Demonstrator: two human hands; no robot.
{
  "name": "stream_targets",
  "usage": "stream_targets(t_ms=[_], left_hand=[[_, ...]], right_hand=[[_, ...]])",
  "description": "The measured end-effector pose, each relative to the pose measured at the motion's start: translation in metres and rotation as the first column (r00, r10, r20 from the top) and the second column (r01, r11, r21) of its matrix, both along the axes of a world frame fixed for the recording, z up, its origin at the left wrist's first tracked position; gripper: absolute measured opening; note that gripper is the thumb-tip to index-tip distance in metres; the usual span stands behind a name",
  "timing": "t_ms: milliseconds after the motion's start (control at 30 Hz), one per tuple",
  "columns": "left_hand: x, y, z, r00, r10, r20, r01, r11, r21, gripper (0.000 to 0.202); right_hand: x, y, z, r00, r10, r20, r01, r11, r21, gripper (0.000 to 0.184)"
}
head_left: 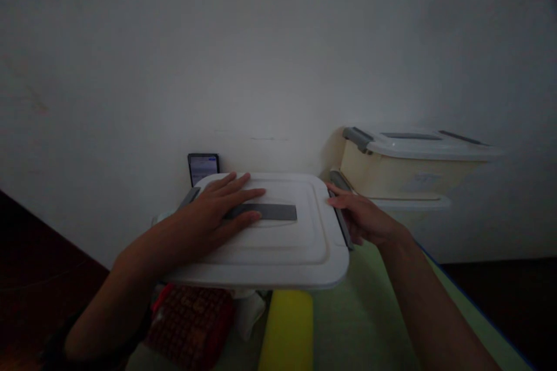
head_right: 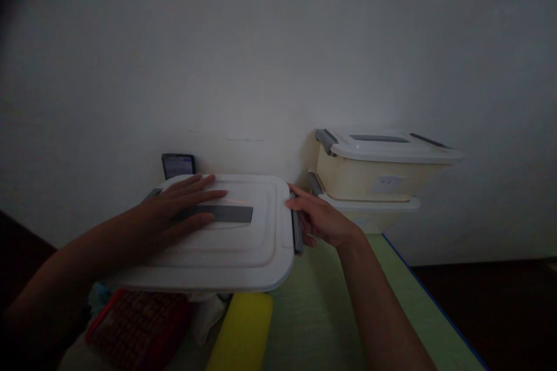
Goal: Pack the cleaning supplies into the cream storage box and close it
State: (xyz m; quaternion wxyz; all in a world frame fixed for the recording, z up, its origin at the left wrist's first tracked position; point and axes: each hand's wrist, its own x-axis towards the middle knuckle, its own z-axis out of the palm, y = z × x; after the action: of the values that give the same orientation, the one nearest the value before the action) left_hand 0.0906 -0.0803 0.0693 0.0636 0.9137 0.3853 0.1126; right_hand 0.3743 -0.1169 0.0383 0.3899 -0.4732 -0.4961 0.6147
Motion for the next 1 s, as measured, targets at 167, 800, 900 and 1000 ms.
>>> stream_targets(t_ms=[167,800,900,1000], left_hand=[[0.002,-0.001,0.001,1.000,-0.028,-0.005,0.028,1.000,-0.009,0.052],[0.007,-0.004,-0.007,0.999,-0.050,-0.020,0.051,0.998,0.022,0.049],[0.010,-0.006,-0.009,0.999,-0.041,-0.004,0.041,0.998,0.054,0.047],[0.012,-0.009,-0.007,0.999,-0.033,0.003,0.033,0.994,0.104,0.047]], right_hand=[[0.010,-0.001,-0.004,0.988,0.131,-0.075,-0.134,0.991,-0.027,0.091],[0.018,-0.016,0.011,0.763,-0.189,0.618,-0.010,0.953,0.304,0.059],[-0.010,-0.014,0.008,0.552,-0.447,0.704,-0.031,0.833,0.553,0.061],[-0.029,-0.010,0.003,0.489,-0.466,0.737,-0.106,0.807,0.581,0.066]])
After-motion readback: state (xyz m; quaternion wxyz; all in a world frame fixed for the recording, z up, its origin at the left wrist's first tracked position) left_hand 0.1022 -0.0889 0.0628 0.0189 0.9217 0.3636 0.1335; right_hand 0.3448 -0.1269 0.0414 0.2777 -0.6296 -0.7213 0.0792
